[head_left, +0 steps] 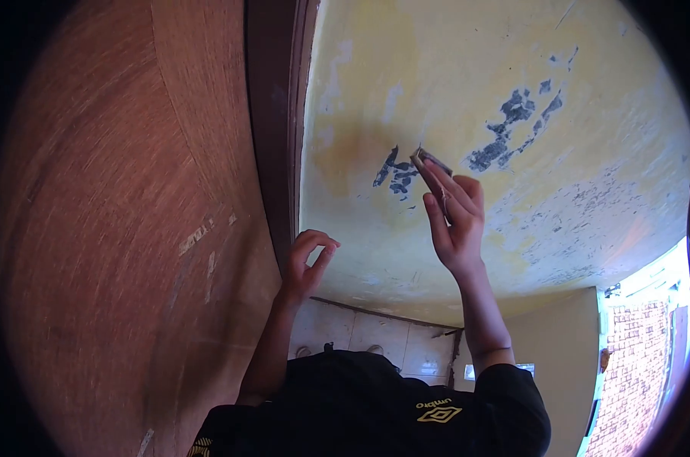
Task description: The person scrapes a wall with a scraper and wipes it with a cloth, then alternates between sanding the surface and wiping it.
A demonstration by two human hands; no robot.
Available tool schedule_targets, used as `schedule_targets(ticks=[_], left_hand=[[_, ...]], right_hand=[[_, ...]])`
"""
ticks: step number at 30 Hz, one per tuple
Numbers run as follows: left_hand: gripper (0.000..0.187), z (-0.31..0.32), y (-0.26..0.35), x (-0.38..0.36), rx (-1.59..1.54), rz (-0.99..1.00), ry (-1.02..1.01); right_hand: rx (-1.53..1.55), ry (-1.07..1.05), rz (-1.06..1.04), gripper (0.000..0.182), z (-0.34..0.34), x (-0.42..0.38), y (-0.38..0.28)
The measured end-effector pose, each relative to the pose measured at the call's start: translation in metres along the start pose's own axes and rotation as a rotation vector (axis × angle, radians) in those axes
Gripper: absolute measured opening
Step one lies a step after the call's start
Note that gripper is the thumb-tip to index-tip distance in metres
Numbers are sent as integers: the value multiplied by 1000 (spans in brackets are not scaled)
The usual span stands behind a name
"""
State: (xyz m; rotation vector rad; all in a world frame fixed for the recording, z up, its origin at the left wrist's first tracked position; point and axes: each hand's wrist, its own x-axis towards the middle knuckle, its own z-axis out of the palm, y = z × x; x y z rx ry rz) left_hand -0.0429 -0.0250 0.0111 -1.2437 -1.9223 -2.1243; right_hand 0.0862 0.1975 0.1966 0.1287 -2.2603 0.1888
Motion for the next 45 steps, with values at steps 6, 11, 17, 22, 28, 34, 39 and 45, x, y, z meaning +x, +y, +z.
schedule_targets(ticks=[6,11,17,22,28,34,39,45], left_hand=[[9,14,20,42,159,190,94],[8,24,21,60,151,240,155],[30,31,24,92,270,321,206],[64,40,24,104,452,356,130],[81,54,16,96,473,297,63],[89,50,27,108,546,330,83],[95,49,29,118,552,375,122],[99,48,30,115,576,346,126]], right_hand=[[-686,189,-542,28,16,115,41],[-670,61,-740,26,22,123,73],[-685,97,-642,26,31,118,62],[-675,91,-636,26,25,130,62],[-715,52,-609,28,18,131,59],[-631,-98,-662,30,32,118,64],[-653,11,-591,29,25,113,60],[-747,47,-547,28,33,100,61]])
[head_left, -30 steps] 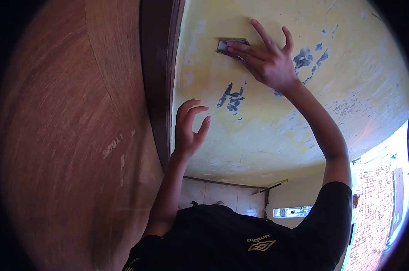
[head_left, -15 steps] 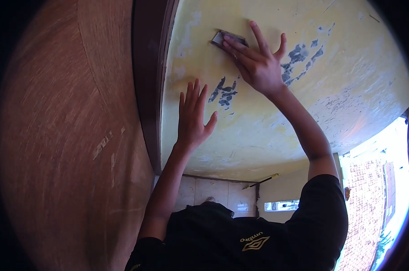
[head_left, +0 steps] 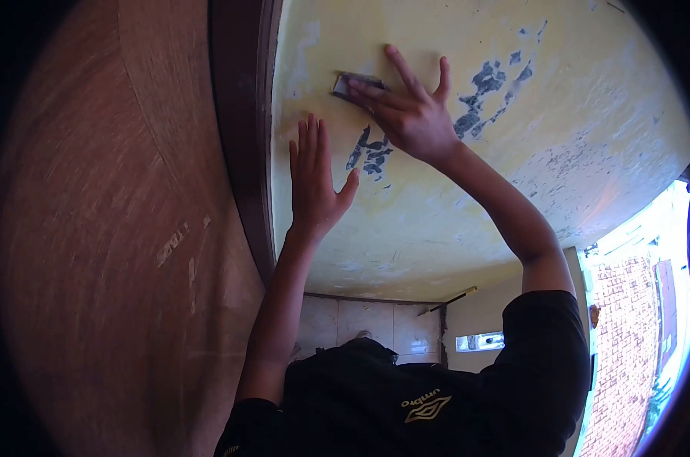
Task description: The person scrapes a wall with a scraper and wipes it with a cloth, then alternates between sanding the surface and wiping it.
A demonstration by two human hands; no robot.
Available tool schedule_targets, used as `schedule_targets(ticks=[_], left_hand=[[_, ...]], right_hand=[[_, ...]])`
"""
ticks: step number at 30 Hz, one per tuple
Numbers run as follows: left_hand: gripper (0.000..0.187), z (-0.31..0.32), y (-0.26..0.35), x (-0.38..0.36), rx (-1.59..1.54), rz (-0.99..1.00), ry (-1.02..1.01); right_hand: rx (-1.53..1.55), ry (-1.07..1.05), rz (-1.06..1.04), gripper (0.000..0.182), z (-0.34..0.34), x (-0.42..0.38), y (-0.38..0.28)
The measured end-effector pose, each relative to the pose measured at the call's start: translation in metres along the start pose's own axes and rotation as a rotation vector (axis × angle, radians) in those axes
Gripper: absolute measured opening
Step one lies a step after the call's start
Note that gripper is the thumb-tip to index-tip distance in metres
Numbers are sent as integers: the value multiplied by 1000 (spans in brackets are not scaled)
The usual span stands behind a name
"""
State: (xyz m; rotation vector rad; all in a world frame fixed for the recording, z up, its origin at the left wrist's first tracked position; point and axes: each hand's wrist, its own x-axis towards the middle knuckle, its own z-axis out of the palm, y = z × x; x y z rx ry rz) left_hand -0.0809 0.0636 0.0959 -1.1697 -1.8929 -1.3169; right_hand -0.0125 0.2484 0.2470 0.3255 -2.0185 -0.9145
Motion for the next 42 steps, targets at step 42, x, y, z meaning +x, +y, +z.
schedule_targets(ticks=[42], left_hand=[[96,0,0,11,212,-110,5]], right_hand=[[21,10,-46,30,-3,14,9]])
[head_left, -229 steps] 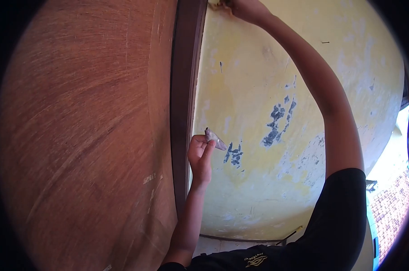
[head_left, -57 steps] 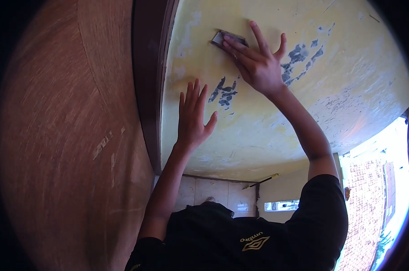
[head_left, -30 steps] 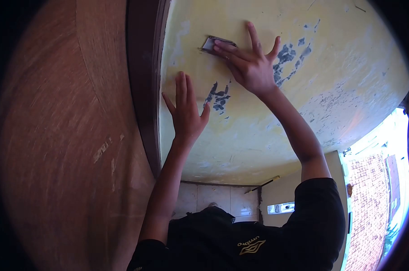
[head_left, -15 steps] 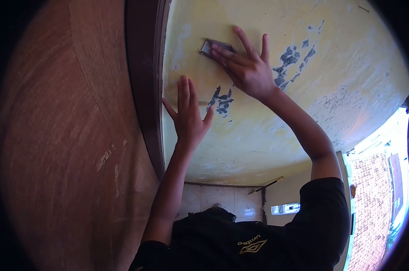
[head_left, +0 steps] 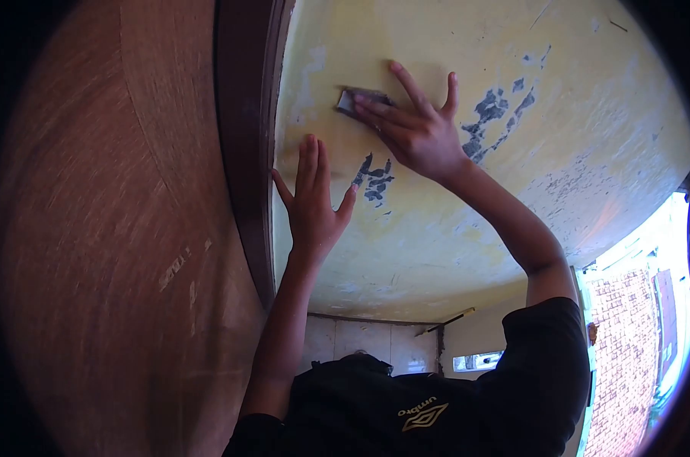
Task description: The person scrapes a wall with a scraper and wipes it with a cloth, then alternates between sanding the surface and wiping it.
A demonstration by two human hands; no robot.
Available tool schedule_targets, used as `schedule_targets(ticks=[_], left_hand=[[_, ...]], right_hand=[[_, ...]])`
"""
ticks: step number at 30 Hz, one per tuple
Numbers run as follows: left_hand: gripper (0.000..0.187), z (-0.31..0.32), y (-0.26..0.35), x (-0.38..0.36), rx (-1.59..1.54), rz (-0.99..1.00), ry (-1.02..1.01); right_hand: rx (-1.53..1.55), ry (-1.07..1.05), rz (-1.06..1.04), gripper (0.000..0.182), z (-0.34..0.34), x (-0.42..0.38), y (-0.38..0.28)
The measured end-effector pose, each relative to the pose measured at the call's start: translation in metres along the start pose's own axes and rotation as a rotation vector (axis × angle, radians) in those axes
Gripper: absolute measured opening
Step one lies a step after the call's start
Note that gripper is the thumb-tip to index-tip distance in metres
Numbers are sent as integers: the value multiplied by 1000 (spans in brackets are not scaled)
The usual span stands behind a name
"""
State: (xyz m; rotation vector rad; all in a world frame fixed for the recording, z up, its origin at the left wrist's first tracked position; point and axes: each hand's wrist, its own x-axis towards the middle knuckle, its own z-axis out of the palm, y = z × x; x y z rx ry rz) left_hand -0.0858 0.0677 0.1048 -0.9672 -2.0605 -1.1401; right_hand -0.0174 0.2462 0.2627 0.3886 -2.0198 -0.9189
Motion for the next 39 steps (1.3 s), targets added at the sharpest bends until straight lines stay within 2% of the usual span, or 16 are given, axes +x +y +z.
schedule_targets(ticks=[3,5,7,9,10,13,15,17,19,21,22,25,29,33,35,39], left_hand=[[96,0,5,1,-53,5,18],[97,2,2,3,-57,8,29],[97,5,6,-1,-73,-3,36],[99,4,9,3,-38,-13,36],[99,3,9,2,-31,-17,27],[100,7,14,1,-41,-51,31],[101,9,18,1,-92,-49,85],[101,7,22,-3,-73,-84,81],[101,4,23,0,-37,-65,72],[101,7,23,1,-25,-67,86],[101,6,23,1,-9,-54,98],[99,2,26,-2,-27,-53,100],[95,-4,37,-14,-67,-76,170],[87,-10,45,-2,-50,79,200],[85,-11,44,9,-61,197,85],[86,-8,46,28,-176,216,95]], right_hand=[[36,-43,-135,28,12,-10,4],[-25,94,6,28,-4,18,31],[-5,42,73,28,-7,11,18],[21,-24,-167,26,8,-4,-8],[112,-15,-170,27,9,-1,0],[40,75,-1,28,-6,24,35],[-13,86,-26,28,15,5,17],[61,29,-303,29,24,-15,3],[180,3,-259,30,10,11,24],[34,59,-47,30,-4,23,36],[-61,127,-90,30,10,13,20],[188,-9,-254,36,13,-6,4],[83,12,-80,36,3,4,16],[68,66,-215,29,14,-5,3],[154,-40,-289,28,3,3,13],[319,-94,-281,32,-23,6,27]])
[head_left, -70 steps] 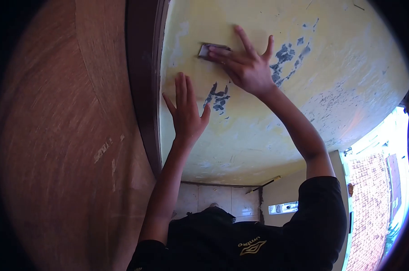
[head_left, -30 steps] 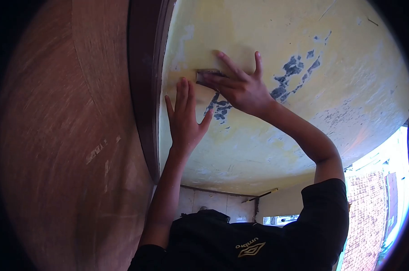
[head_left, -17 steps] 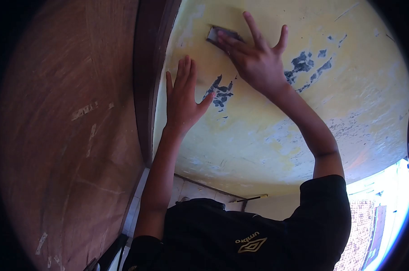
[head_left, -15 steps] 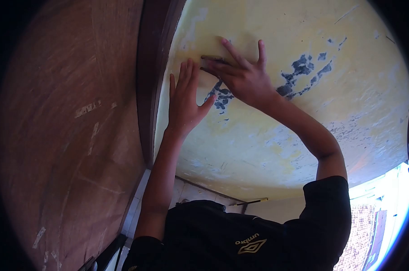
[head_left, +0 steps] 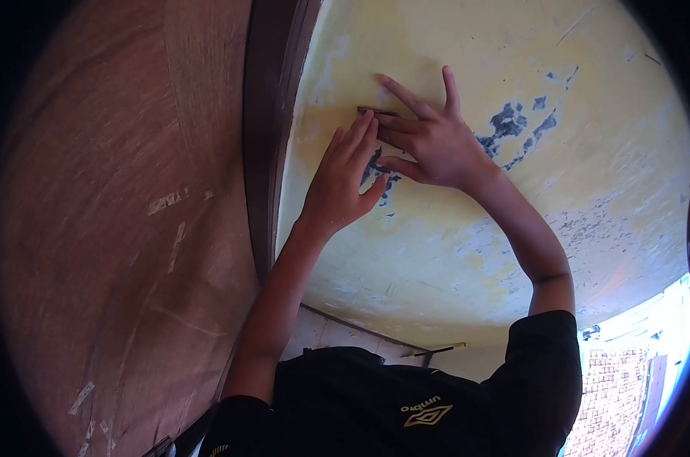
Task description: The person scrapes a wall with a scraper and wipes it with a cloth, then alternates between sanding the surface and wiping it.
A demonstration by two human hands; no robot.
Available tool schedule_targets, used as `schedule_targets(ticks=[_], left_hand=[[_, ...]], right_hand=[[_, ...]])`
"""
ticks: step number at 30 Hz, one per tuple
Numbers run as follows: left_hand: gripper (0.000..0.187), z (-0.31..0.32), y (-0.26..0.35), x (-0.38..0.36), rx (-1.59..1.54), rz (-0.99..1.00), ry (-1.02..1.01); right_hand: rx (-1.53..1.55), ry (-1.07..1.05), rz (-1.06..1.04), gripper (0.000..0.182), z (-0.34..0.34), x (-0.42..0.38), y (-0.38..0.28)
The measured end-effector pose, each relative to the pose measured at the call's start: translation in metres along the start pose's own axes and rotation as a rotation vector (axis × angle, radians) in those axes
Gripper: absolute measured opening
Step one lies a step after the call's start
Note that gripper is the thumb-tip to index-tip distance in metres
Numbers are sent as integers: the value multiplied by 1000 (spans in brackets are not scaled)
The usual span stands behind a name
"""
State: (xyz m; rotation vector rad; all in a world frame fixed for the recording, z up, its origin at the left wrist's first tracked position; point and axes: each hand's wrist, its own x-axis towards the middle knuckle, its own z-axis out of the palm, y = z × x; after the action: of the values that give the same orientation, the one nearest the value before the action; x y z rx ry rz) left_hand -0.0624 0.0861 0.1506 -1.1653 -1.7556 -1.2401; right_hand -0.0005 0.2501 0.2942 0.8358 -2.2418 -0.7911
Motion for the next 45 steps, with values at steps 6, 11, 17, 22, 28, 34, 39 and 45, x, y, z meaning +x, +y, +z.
schedule_targets(ticks=[6,11,17,22,28,34,39,45], left_hand=[[90,14,9,-4,99,-46,-62],[90,25,12,-7,303,-88,-147],[95,38,17,11,282,-162,-22],[97,19,16,55,251,-95,75],[102,30,7,-13,277,-207,-117],[117,28,13,27,184,-135,-30],[123,15,12,60,286,-7,27],[120,24,17,-10,293,-167,-185]], right_hand=[[76,63,-30,33,-8,-9,10],[184,160,-23,16,-46,3,38],[16,230,-63,15,-61,37,69],[-21,437,-295,17,-81,63,103],[144,317,-198,17,-80,78,111],[33,304,-296,23,-69,85,117],[33,318,-240,27,-71,81,117],[14,276,-252,31,-56,74,108]])
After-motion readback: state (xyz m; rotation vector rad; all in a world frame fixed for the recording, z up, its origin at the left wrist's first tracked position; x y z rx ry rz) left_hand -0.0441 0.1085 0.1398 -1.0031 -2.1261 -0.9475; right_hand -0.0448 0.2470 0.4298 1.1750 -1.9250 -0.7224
